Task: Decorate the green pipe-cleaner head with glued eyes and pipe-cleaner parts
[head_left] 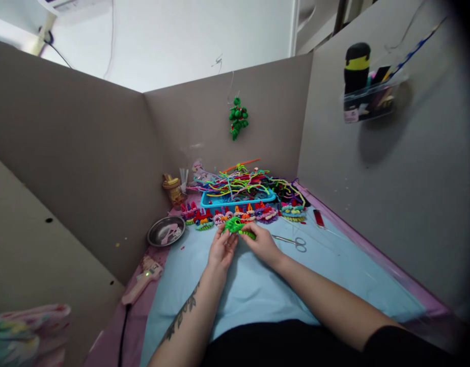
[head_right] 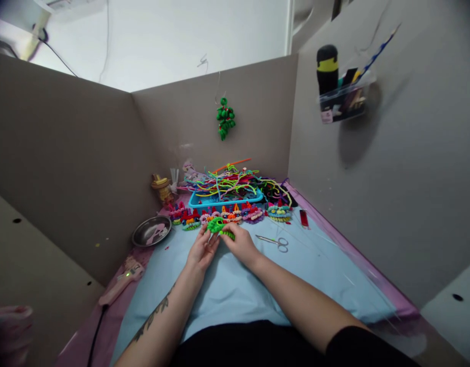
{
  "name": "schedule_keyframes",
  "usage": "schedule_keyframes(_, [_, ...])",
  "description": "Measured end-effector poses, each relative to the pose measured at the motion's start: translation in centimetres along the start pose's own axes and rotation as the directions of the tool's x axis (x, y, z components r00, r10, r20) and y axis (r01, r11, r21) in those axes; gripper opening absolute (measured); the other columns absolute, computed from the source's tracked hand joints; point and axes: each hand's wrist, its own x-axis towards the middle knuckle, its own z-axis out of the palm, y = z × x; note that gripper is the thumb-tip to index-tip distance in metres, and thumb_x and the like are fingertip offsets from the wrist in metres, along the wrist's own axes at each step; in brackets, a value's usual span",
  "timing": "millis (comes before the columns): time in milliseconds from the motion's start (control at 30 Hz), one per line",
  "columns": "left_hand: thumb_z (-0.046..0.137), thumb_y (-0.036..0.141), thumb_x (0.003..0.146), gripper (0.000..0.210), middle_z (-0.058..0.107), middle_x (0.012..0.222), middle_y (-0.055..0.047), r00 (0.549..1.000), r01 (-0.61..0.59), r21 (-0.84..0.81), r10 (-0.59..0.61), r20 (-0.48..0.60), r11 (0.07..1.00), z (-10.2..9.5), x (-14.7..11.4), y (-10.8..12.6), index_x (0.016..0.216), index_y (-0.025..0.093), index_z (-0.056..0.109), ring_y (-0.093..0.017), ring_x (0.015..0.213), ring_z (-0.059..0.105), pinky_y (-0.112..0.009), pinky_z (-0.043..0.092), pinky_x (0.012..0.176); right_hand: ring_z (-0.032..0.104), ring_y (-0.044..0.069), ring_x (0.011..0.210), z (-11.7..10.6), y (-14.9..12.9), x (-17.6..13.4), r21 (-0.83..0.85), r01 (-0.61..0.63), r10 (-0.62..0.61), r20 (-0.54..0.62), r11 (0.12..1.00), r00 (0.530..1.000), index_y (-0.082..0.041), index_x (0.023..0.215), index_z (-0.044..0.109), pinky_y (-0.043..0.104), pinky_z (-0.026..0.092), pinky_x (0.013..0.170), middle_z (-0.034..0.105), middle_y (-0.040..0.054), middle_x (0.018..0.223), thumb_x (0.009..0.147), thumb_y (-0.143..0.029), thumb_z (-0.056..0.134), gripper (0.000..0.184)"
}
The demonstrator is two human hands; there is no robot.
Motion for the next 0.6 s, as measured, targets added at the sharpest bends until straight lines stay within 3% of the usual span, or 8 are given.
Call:
schedule_keyframes(200, [0.055, 0.006, 0.079, 0.028, 0.069, 0.085, -0.002, 1.000, 0.002, -0.035, -0.002, -0.018, 0.999, 0.41, -0.64, -0.65, 0.102, 0.023, 0.053, -0.012, 0.074, 0.067, -0.026, 0.051, 0.075, 0.056, 0.018, 0.082, -0.14, -0.26, 0.14, -0.044, 0.107, -0.113, -0.147, 0.993, 0.983, -0.019, 0.082, 0.058, 0.030, 0.044, 0.075, 0.058, 0.0035, 0.083, 0.079, -0.018, 0.054, 0.005])
schedule_keyframes(600, [0.052, 0.003, 0.081, 0.026, 0.070, 0.079, -0.003, 0.999, -0.030, -0.071, 0.028, -0.028, 0.997, 0.61, -0.97, -0.70, 0.100, 0.021, 0.053, -0.012, 0.071, 0.067, -0.026, 0.051, 0.077, 0.057, 0.018, 0.076, 0.13, -0.21, 0.05, -0.070, 0.087, -0.096, -0.133, 0.994, 0.986, -0.019, 0.078, 0.060, 0.029, 0.045, 0.070, 0.061, 0.0028, 0.077, 0.078, -0.019, 0.055, 0.004])
